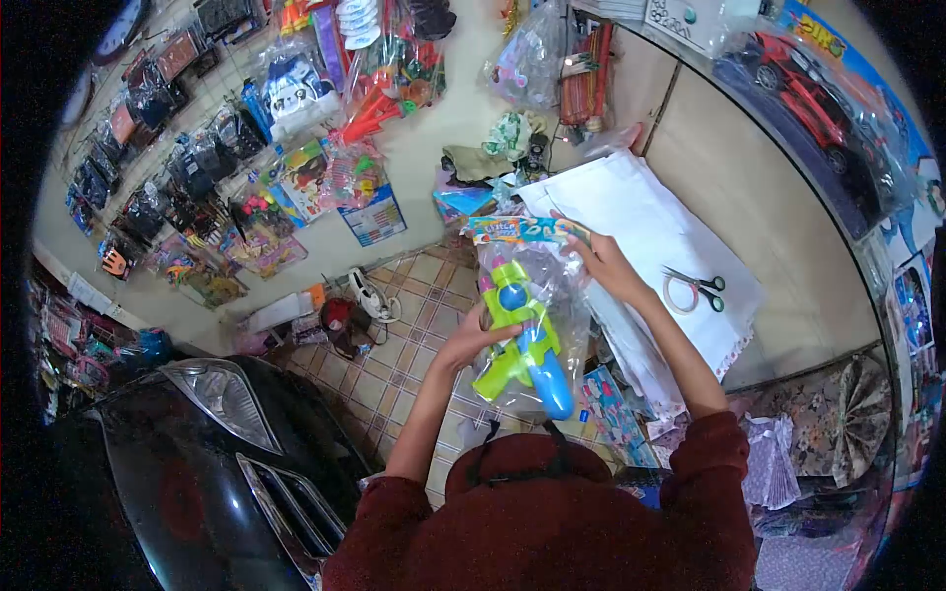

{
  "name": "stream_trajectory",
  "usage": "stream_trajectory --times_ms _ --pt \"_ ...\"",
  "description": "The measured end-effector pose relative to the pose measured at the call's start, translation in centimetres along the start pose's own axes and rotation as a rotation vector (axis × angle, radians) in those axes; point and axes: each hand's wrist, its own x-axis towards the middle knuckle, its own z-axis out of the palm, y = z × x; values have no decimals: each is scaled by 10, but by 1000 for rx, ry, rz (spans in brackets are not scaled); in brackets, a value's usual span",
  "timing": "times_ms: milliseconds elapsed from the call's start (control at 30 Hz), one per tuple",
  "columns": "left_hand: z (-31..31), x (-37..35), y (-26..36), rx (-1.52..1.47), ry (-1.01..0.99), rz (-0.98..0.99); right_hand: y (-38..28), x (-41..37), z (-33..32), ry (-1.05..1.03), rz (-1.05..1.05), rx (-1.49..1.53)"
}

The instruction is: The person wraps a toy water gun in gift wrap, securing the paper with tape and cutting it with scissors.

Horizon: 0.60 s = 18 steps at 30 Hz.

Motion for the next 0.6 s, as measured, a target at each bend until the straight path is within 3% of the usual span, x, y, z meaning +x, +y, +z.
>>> stream_trajectory --times_ms 100,200,333,467,500,600 --pt "21 -1 8 -119 -48 14 -21 -12 -29 -13 362 112" --pt "35 16 -8 -152 -17 -23 -27 -23 -42 59 261 -164" --pt "71 21 -12 -65 166 -47 -37 -41 -31 -15 265 -181" --pt "81 37 -33 79 186 182 -58 -71 4 -23 153 -197" --pt "98 23 -11 59 226 158 -59 -78 12 -19 122 -192" --pt "91 28 -42 40 237 204 -48 -96 36 -55 -58 -570"
